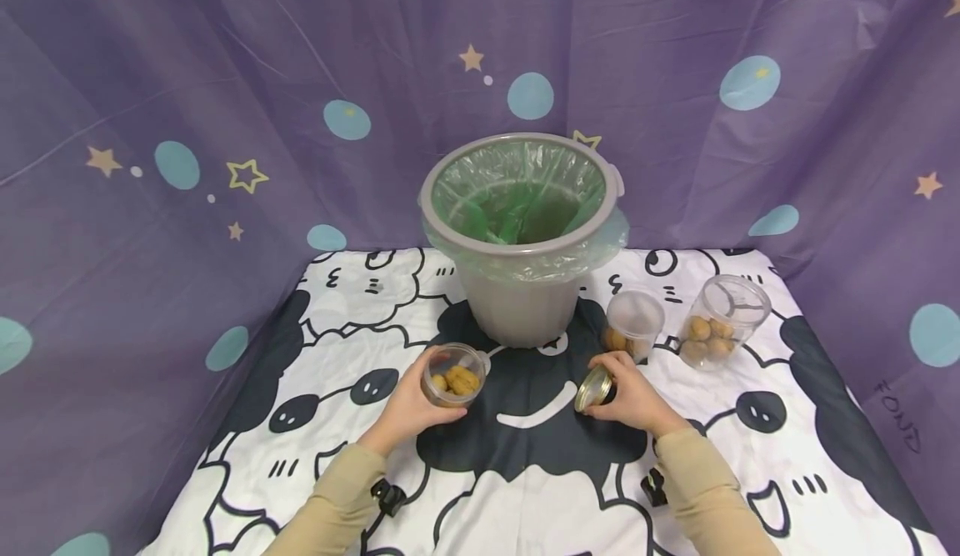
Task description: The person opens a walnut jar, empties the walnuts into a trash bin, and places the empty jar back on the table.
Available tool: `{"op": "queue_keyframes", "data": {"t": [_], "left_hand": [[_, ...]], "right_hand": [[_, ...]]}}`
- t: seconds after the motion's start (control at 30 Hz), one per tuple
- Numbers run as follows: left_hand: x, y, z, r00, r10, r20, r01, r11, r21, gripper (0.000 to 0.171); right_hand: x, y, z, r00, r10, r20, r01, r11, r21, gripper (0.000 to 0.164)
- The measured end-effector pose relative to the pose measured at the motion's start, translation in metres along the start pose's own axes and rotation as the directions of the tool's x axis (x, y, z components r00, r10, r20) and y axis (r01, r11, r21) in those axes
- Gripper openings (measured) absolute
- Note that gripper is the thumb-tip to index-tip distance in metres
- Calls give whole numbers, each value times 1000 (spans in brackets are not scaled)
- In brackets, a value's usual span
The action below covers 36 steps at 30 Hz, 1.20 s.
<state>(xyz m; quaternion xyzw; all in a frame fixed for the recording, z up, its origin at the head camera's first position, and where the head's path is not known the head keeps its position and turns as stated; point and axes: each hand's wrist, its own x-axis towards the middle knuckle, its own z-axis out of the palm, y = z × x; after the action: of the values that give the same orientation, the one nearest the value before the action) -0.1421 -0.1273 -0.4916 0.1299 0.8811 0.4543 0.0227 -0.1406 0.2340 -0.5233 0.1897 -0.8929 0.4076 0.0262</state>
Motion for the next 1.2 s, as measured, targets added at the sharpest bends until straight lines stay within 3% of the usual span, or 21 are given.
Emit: {"op": "queue_keyframes", "data": {"t": [0.17, 0.63, 1.2], "left_hand": [[-1, -1, -1, 1000, 0, 4, 0, 1000, -1, 100], [-1, -2, 0, 1000, -6, 11, 6, 1000, -1, 99], [-4, -2, 0, 1000, -16, 4, 16, 1000, 1, 98]], "right_hand": [[-2, 2, -4, 1000, -28, 3, 28, 997, -71, 70], [-13, 12, -9, 997, -13, 82, 23, 992, -123, 88], [-16, 14, -7, 994, 19, 106, -3, 989, -147, 86]]}}
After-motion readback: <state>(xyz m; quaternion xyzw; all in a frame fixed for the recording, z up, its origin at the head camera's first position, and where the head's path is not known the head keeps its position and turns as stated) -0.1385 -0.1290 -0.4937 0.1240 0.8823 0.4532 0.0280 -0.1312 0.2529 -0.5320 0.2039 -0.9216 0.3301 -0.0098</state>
